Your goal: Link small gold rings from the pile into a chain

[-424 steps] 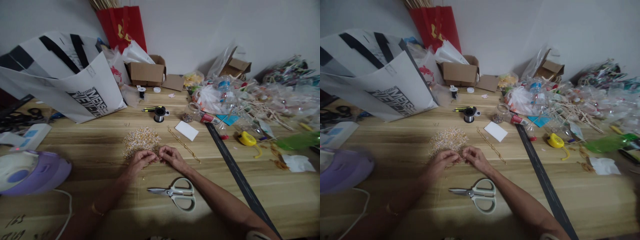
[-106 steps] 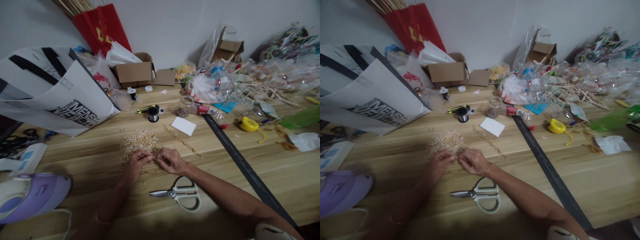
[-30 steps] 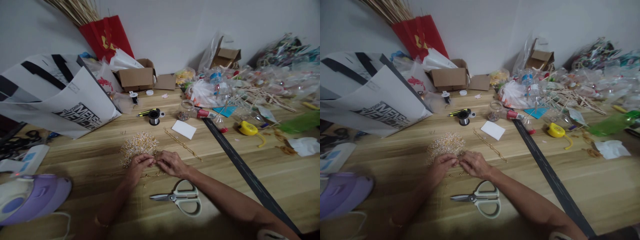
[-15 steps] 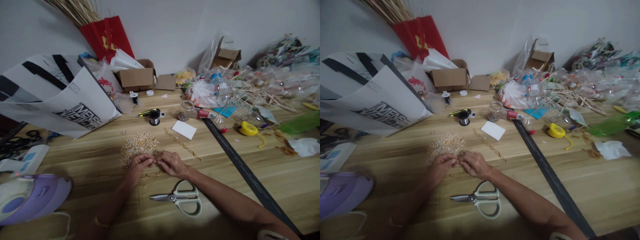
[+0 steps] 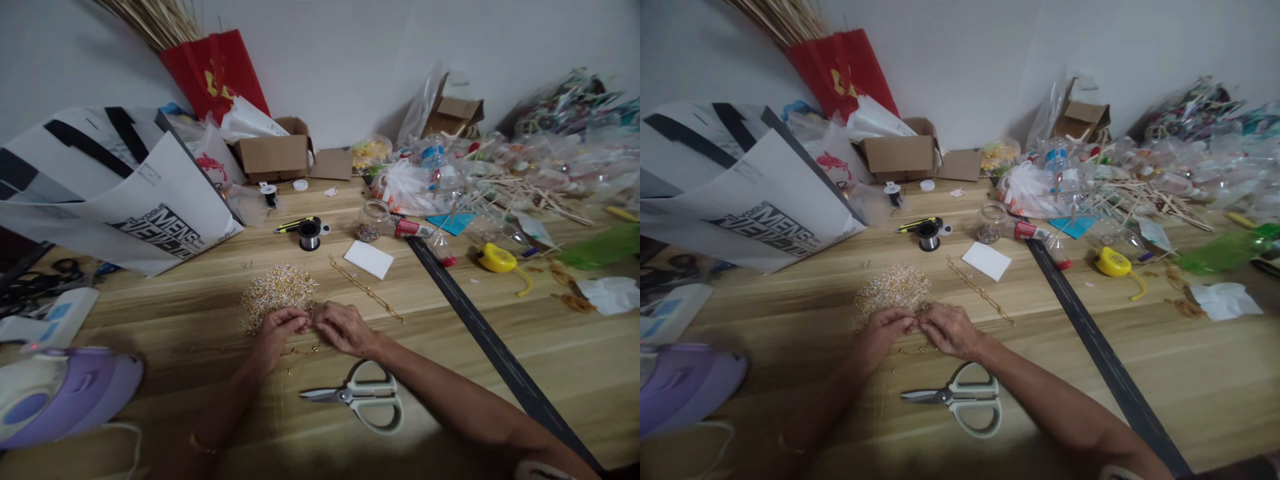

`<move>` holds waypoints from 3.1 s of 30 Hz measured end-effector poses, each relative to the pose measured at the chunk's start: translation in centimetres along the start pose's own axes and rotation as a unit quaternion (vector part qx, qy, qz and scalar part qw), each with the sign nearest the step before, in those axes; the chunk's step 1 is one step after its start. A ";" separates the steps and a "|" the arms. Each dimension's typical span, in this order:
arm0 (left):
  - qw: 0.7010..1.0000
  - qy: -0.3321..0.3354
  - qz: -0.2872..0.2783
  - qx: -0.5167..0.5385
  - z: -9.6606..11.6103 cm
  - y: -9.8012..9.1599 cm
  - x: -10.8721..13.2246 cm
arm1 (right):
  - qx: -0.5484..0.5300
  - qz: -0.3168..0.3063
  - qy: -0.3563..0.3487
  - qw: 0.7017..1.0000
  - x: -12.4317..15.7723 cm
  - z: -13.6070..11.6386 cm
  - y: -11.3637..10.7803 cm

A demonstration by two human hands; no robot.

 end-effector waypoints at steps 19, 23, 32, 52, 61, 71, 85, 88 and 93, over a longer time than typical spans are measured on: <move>1.000 -0.005 0.003 -0.002 0.4 0.2 0.2 | 0.010 0.003 0.012 1.000 0.0 0.0 0.0; 1.000 -0.005 0.004 -0.026 0.5 0.2 0.3 | 0.013 0.002 0.010 1.000 0.0 0.0 0.0; 0.999 0.014 -0.003 -0.045 0.2 0.2 0.2 | 0.008 0.010 0.009 1.000 0.1 0.2 0.2; 0.998 0.033 0.016 -0.051 0.0 -0.1 0.1 | 0.042 0.009 0.001 0.999 0.0 -0.1 0.1; 0.998 0.025 0.021 -0.049 0.2 0.0 0.2 | 0.058 -0.007 -0.020 0.998 0.2 -0.2 0.1; 0.998 0.040 0.005 -0.050 0.3 0.1 0.2 | 0.056 0.003 -0.030 0.998 0.0 -0.3 0.0; 0.999 0.021 -0.001 -0.030 0.4 0.2 0.3 | 0.061 0.015 -0.022 0.998 0.1 -0.1 0.0; 0.999 0.018 0.000 -0.034 0.3 0.2 0.3 | 0.059 0.016 -0.021 0.998 0.1 -0.2 0.0; 0.999 0.019 -0.001 -0.038 0.3 0.2 0.3 | 0.056 0.013 -0.019 0.998 0.1 -0.2 0.0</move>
Point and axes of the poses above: each hand's wrist, its own x-axis away from the middle knuckle, its own y-axis out of the palm, z = x × y, the point moved 1 cm from there along -x, towards the middle knuckle, and after that the axes turned 2 degrees about -z, right-handed, at the moved point
